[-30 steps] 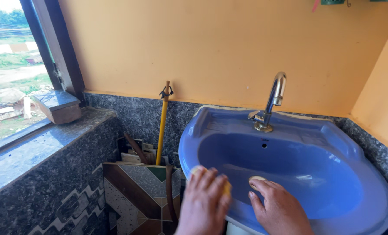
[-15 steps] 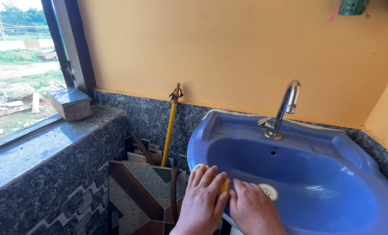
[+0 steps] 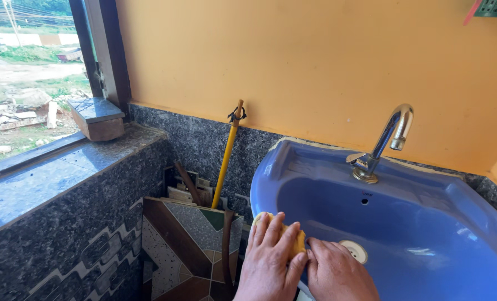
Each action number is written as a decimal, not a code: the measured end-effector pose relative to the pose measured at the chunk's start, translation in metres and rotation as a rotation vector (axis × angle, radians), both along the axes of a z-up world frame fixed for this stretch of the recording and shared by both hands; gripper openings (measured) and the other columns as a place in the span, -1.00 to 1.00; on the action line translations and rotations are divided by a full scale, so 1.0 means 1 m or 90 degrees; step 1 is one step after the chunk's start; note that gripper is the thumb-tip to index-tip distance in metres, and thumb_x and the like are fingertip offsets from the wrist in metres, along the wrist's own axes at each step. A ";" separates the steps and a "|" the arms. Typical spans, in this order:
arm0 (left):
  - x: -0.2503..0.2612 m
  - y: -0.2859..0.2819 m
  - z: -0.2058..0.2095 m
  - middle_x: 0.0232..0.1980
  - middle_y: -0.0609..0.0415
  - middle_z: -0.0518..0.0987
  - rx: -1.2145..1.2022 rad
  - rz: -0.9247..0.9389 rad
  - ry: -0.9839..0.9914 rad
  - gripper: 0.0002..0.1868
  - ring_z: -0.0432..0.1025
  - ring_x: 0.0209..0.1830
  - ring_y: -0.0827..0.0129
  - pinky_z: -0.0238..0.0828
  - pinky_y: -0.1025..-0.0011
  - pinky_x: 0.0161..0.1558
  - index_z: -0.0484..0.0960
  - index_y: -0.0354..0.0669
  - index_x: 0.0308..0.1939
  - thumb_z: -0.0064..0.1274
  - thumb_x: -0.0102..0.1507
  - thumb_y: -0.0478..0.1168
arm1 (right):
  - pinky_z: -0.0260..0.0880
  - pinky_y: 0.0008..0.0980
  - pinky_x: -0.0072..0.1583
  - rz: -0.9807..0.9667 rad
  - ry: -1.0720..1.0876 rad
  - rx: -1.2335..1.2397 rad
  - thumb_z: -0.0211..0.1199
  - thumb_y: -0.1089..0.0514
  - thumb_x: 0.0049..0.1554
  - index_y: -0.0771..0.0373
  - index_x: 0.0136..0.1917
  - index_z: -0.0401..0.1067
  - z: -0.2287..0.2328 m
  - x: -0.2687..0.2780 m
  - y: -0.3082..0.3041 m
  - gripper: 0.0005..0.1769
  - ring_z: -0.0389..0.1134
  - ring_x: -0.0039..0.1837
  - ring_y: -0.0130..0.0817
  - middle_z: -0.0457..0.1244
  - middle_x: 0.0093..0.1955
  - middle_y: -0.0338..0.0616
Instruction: The person scrubs the interior and rim of a blue bathroom sink using a yellow sponge. They wipe the basin, the drain area, and the edges of the sink in a repetitive cleaning motion.
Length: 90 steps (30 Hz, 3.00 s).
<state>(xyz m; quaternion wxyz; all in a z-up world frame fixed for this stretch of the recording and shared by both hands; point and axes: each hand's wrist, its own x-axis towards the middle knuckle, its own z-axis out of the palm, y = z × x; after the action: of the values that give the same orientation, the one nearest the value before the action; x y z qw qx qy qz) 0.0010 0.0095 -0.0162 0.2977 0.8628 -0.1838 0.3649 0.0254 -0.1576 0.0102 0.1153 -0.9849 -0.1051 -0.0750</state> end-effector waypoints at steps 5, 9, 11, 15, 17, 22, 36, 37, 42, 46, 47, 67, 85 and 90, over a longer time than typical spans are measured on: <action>0.048 0.024 0.014 0.43 -0.45 0.31 -0.043 0.046 0.015 -0.47 0.04 0.50 -0.40 -0.11 -0.13 0.44 0.51 -0.22 0.33 -0.11 0.35 -0.03 | 0.30 -0.05 0.34 0.030 -0.080 0.017 0.01 -0.04 0.20 0.13 0.31 0.43 -0.006 -0.002 0.000 -0.52 0.35 0.29 -0.05 0.38 0.19 -0.02; 0.053 0.024 0.012 0.45 -0.45 0.29 -0.060 0.032 0.031 -0.50 0.01 0.52 -0.42 -0.16 -0.10 0.49 0.50 -0.21 0.35 -0.15 0.37 -0.09 | 0.34 -0.11 0.36 0.030 -0.055 0.011 0.01 -0.05 0.24 0.12 0.30 0.44 -0.012 0.006 -0.005 -0.55 0.39 0.30 -0.11 0.40 0.16 -0.04; 0.027 0.013 -0.003 0.46 -0.48 0.27 -0.041 0.025 -0.001 -0.50 -0.02 0.54 -0.44 -0.20 -0.10 0.48 0.51 -0.21 0.37 -0.14 0.37 -0.14 | 0.33 -0.12 0.37 0.027 -0.063 -0.010 0.02 -0.05 0.22 0.11 0.32 0.42 -0.020 0.011 -0.008 -0.54 0.37 0.31 -0.12 0.39 0.16 -0.04; 0.018 0.016 -0.007 0.48 -0.44 0.25 -0.069 -0.020 0.076 -0.42 -0.05 0.54 -0.41 -0.22 -0.05 0.47 0.45 -0.22 0.38 -0.05 0.26 -0.18 | 0.25 -0.04 0.44 0.068 -0.138 -0.069 0.04 -0.04 0.21 0.15 0.36 0.38 -0.023 0.018 -0.008 -0.50 0.31 0.37 -0.11 0.34 0.23 -0.02; 0.038 0.026 -0.003 0.49 -0.44 0.28 -0.108 -0.032 0.037 -0.40 -0.01 0.57 -0.39 -0.20 -0.04 0.52 0.36 -0.34 0.42 -0.06 0.30 -0.20 | 0.16 0.02 0.44 0.037 -0.035 -0.175 0.04 -0.07 0.22 0.12 0.46 0.24 -0.013 0.015 0.000 -0.42 0.12 0.52 -0.05 0.19 0.42 -0.01; 0.087 0.037 0.006 0.48 -0.44 0.26 -0.080 0.025 0.065 -0.45 -0.03 0.55 -0.40 -0.16 -0.04 0.50 0.39 -0.32 0.36 -0.03 0.30 -0.20 | 0.10 0.06 0.47 0.102 0.042 -0.209 0.04 -0.17 0.27 0.18 0.56 0.08 -0.005 0.031 0.016 -0.29 -0.05 0.61 -0.02 0.03 0.57 0.08; 0.163 0.048 0.021 0.50 -0.35 0.23 -0.063 0.033 0.181 -0.40 0.00 0.52 -0.35 -0.06 0.02 0.46 0.38 -0.23 0.40 0.03 0.26 -0.21 | 0.55 -0.12 0.04 0.195 0.026 -0.286 0.09 -0.02 0.27 0.35 0.43 0.17 -0.077 0.102 0.001 -0.42 0.47 0.11 -0.22 0.39 0.03 0.01; 0.160 0.048 0.022 0.48 -0.33 0.26 -0.047 0.046 0.180 -0.41 0.03 0.51 -0.32 -0.03 0.03 0.47 0.40 -0.22 0.38 0.04 0.25 -0.22 | 0.55 -0.11 0.01 0.223 0.017 -0.305 0.08 0.01 0.29 0.38 0.41 0.19 -0.070 0.103 0.004 -0.46 0.47 0.04 -0.22 0.38 -0.05 0.01; 0.139 0.044 0.020 0.38 -0.24 0.41 -0.120 0.078 0.132 -0.46 0.18 0.46 -0.17 0.16 0.07 0.37 0.55 -0.18 0.23 0.20 0.15 -0.20 | 0.55 -0.01 -0.07 0.270 -0.064 -0.335 0.02 0.09 0.39 0.50 0.36 0.23 -0.051 0.100 0.033 -0.56 0.48 -0.15 -0.12 0.37 -0.21 0.08; 0.161 0.044 0.032 0.19 -0.15 0.59 -0.098 0.082 0.095 -0.57 0.39 0.29 -0.11 0.33 0.10 0.30 0.63 -0.14 0.07 0.21 0.10 -0.23 | 0.41 0.05 0.22 0.314 0.170 -0.292 0.13 -0.41 0.24 0.45 0.41 0.20 0.039 0.071 0.044 -0.09 0.38 0.19 0.13 0.32 0.13 0.25; 0.167 0.047 0.039 0.15 -0.15 0.59 -0.056 0.100 0.177 -0.54 0.43 0.23 -0.09 0.37 0.09 0.25 0.61 -0.10 0.11 0.22 0.12 -0.20 | 0.35 0.05 0.33 0.248 0.285 -0.310 0.13 -0.44 0.17 0.32 0.47 0.20 0.072 0.070 0.044 -0.08 0.32 0.34 0.11 0.28 0.30 0.21; 0.212 0.045 0.100 0.01 -0.21 0.67 -0.090 0.161 0.229 -0.38 0.57 0.06 -0.03 0.50 0.07 0.08 0.61 -0.12 0.12 0.07 0.21 0.25 | 0.49 -0.16 -0.12 0.282 -0.217 0.187 0.32 0.11 0.06 0.30 -0.12 0.53 0.168 0.167 0.006 -0.80 0.50 -0.19 -0.16 0.43 -0.26 0.02; 0.167 -0.005 0.061 0.56 -0.17 0.20 0.178 0.248 0.202 -0.31 0.07 0.55 -0.28 0.11 -0.52 0.17 0.46 -0.04 0.32 0.25 0.08 -0.25 | 0.31 -0.24 0.41 0.178 0.115 0.106 0.27 -0.10 0.14 0.22 0.38 0.35 0.038 0.124 -0.020 -0.38 0.35 0.40 -0.11 0.32 0.33 0.03; 0.211 0.005 0.057 0.52 -0.13 0.28 0.100 0.183 0.076 -0.47 0.15 0.52 -0.15 0.27 -0.14 0.30 0.50 -0.08 0.25 0.07 0.17 -0.38 | 0.29 -0.24 0.43 0.205 0.148 0.044 0.25 -0.13 0.16 0.20 0.40 0.33 0.049 0.125 -0.028 -0.37 0.32 0.42 -0.11 0.31 0.36 0.01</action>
<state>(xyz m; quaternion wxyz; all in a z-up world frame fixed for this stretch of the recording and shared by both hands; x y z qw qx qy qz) 0.2124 0.0140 0.0406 0.1842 0.9209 -0.0685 0.3366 0.1501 -0.1859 0.0587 0.1706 -0.9529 -0.2446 0.0549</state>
